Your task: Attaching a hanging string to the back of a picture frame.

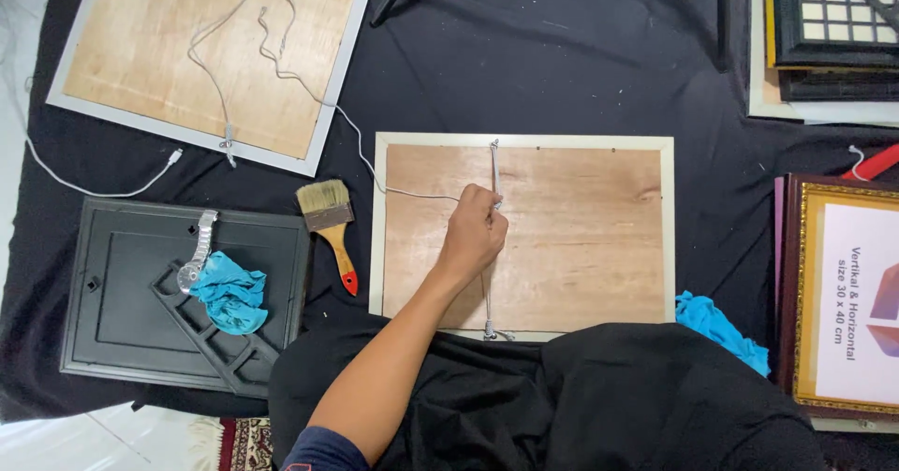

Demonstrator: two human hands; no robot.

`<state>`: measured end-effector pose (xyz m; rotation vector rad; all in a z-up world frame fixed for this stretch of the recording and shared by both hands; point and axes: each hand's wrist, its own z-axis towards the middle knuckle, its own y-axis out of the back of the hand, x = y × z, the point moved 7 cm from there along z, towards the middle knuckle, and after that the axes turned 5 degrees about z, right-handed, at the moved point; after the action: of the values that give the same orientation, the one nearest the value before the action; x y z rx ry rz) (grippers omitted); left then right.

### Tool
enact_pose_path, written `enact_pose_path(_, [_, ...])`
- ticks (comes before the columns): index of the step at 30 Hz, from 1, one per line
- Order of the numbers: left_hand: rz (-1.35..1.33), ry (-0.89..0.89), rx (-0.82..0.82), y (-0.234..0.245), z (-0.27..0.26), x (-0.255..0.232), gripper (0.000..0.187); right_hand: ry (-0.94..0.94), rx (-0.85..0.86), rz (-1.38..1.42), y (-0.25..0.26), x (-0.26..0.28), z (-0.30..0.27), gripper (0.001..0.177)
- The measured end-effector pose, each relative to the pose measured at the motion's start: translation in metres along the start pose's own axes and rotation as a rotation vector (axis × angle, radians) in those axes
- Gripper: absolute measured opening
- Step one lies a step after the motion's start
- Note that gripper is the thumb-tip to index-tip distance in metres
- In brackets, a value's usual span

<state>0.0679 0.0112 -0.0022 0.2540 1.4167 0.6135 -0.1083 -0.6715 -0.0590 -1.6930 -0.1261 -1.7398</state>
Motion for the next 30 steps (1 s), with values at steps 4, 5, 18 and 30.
enact_pose_path(4, [0.002,0.004,0.004,0.0,0.002,0.001,0.022,0.026,-0.022,0.017,-0.032,-0.076,0.007,0.006])
enact_pose_path(5, [0.002,0.004,0.006,-0.001,0.002,-0.001,0.022,0.031,-0.029,0.022,-0.068,-0.085,0.049,0.005])
enact_pose_path(18, [-0.556,0.566,-0.003,0.0,-0.007,0.01,0.011,-0.281,-0.491,-0.536,-0.338,-0.06,0.476,0.015])
enact_pose_path(30, [-0.47,0.757,0.151,0.009,-0.007,0.007,0.01,-0.573,-0.472,-0.643,-0.311,-0.162,0.47,0.024])
